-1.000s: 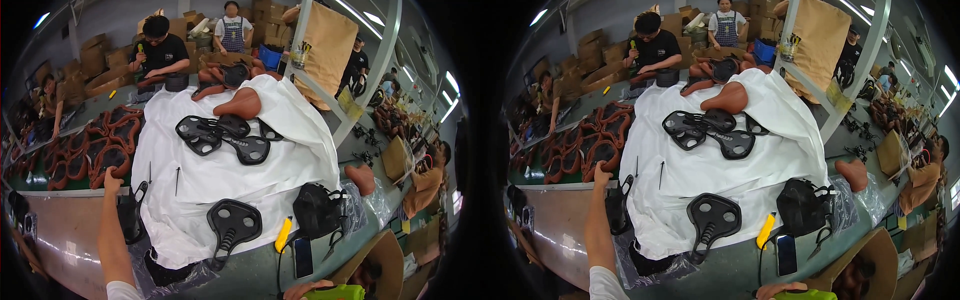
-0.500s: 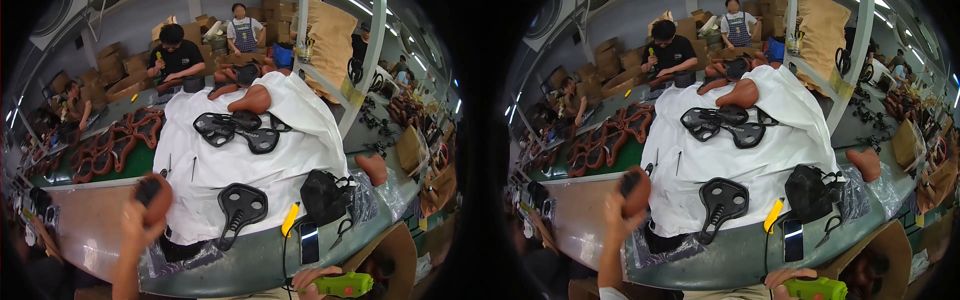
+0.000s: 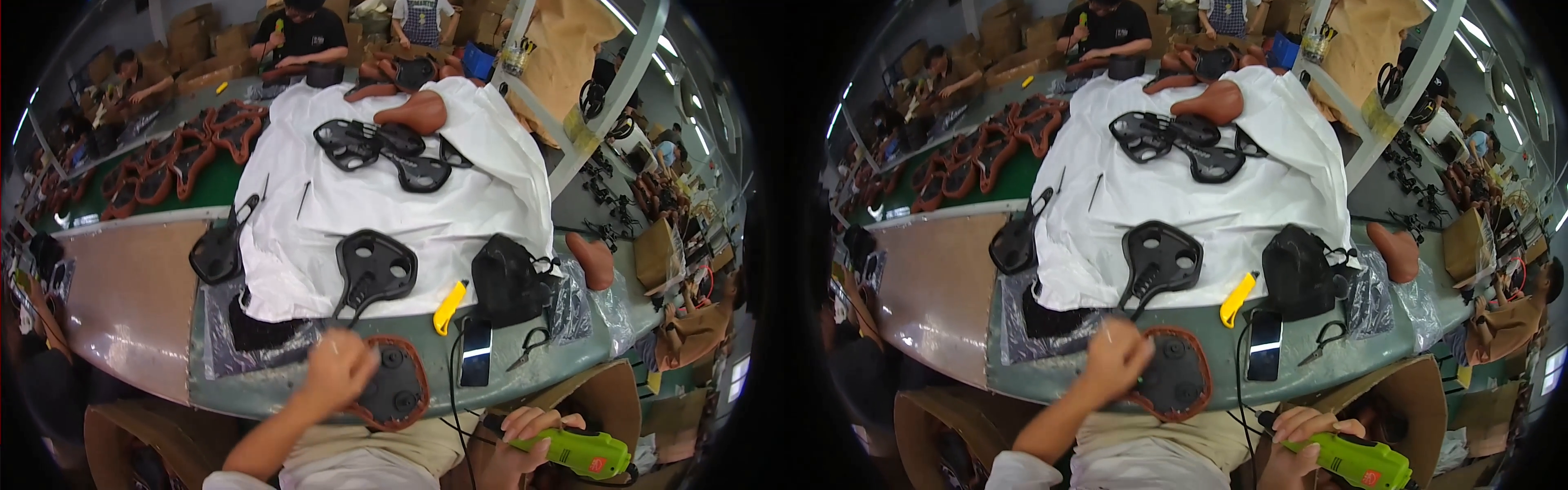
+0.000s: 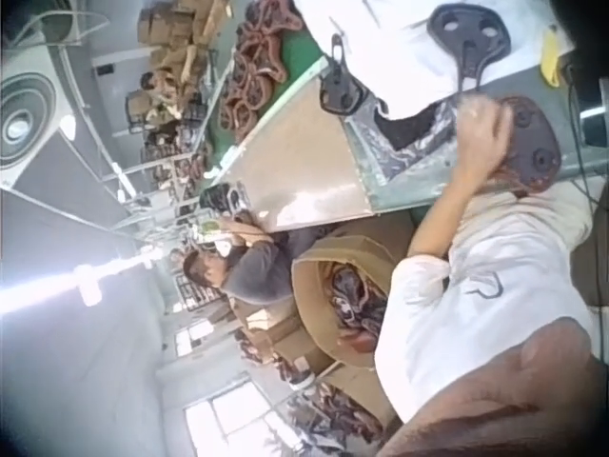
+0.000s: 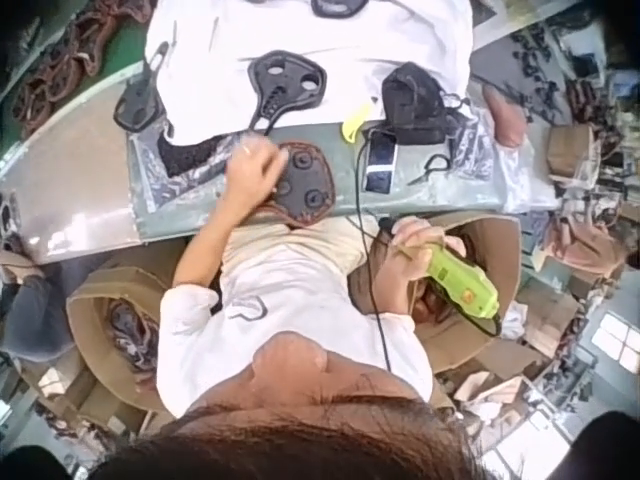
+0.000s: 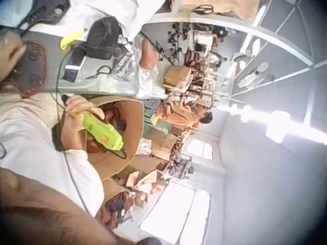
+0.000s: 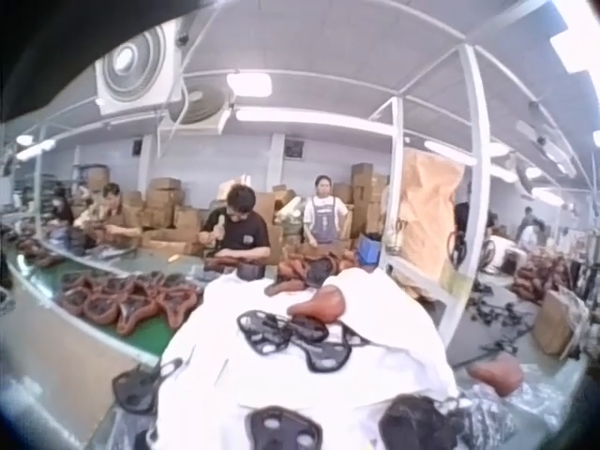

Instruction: Assembling bicycle seats by attaching base plates and using a heat tool on a factory assembly line.

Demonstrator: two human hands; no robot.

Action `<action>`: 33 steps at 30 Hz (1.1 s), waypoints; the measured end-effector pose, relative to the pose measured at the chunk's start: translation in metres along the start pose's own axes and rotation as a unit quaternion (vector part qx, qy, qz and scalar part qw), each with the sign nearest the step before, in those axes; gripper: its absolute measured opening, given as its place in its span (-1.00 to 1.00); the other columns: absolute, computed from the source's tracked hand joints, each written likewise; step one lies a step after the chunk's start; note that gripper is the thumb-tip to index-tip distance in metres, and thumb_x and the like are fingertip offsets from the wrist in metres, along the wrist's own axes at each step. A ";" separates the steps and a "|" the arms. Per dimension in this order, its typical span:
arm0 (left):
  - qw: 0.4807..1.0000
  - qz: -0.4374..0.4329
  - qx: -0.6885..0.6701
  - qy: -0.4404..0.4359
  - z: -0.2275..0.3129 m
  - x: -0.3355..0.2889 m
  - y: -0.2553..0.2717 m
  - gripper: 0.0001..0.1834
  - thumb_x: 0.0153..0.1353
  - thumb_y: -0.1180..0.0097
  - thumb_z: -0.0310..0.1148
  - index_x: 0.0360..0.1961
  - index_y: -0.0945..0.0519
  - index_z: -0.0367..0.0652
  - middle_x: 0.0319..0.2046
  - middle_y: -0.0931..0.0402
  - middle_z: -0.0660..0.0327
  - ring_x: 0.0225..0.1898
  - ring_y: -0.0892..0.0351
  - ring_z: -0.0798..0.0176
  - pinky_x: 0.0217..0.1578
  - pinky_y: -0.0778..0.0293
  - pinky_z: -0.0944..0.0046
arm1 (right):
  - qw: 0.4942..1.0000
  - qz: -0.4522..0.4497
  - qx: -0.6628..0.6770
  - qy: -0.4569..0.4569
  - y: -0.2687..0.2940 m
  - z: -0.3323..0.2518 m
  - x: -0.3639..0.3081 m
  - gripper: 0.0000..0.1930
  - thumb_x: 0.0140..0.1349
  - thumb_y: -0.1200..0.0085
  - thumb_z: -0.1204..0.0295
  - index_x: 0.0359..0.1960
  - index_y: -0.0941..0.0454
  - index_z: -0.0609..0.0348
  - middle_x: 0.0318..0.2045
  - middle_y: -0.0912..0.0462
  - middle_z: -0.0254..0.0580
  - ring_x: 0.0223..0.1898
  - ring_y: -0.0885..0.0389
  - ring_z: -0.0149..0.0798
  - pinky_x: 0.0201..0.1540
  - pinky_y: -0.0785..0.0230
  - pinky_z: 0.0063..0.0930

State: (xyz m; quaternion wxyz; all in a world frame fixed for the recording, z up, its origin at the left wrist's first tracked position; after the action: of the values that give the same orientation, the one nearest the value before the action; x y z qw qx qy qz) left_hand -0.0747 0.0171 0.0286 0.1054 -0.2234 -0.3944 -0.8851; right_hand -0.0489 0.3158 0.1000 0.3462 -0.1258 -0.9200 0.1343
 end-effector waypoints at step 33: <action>0.993 -0.106 -0.018 0.041 -0.017 -0.081 0.064 -0.36 0.15 -0.53 0.00 0.17 -0.69 -0.12 -0.28 -0.59 0.16 -0.38 -0.69 0.06 -0.40 -0.60 0.10 | 0.999 -0.052 0.002 0.011 -0.025 0.001 -0.003 -0.53 0.57 -0.07 0.13 0.27 -0.17 0.06 -0.46 -0.31 -0.35 -0.58 -0.37 -0.42 -0.47 -0.38 -0.49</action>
State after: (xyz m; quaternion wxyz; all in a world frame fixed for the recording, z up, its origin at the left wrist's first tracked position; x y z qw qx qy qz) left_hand 0.0147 -0.0378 0.0215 0.0231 -0.1453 -0.3951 -0.9068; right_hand -0.0511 0.2915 0.1056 0.3633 -0.0787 -0.9210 0.1163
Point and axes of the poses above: each hand's wrist, its own x-axis towards the middle knuckle, its own y-axis out of the back of the hand, z = x × y, the point moved 1 cm from there along x, towards the middle knuckle
